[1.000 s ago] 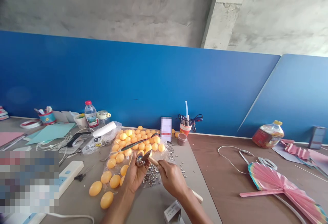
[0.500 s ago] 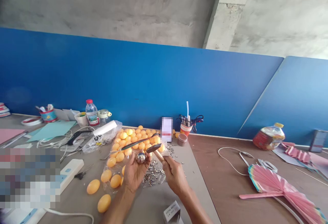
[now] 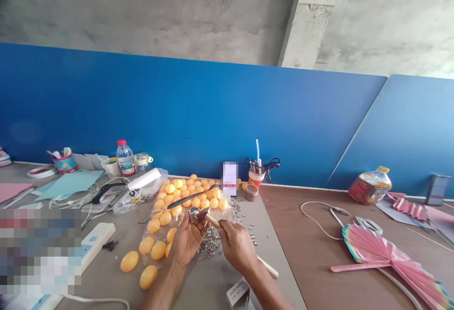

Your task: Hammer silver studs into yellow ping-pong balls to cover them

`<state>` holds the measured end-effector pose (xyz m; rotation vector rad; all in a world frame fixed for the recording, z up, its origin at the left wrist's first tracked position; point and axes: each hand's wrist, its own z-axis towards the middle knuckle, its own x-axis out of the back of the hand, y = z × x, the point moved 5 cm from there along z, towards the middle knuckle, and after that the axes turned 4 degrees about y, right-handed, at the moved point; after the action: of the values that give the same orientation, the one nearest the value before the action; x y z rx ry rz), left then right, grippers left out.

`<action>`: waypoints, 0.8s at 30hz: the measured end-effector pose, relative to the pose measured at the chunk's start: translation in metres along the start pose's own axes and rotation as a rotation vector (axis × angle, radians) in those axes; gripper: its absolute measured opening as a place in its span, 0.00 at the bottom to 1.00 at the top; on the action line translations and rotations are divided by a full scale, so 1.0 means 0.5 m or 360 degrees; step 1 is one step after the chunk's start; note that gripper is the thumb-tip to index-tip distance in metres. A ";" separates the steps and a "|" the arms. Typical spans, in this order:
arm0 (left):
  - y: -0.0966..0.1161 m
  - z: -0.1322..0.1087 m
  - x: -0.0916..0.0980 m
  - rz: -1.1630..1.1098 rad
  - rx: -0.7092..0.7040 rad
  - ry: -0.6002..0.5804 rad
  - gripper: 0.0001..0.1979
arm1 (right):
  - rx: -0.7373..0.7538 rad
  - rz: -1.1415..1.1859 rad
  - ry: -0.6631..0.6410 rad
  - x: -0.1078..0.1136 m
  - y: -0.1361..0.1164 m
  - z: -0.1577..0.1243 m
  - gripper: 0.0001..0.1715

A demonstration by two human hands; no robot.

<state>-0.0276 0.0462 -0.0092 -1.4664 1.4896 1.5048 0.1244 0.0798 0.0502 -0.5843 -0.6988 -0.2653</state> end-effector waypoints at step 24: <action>-0.013 -0.012 -0.009 0.0040 0.0124 0.0138 0.22 | -0.0191 0.0202 0.0141 0.023 0.017 0.005 0.16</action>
<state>-0.0183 0.0433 -0.0057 -1.4890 1.6049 1.3975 0.1351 0.0878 0.0557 -0.7242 -0.5607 -0.2146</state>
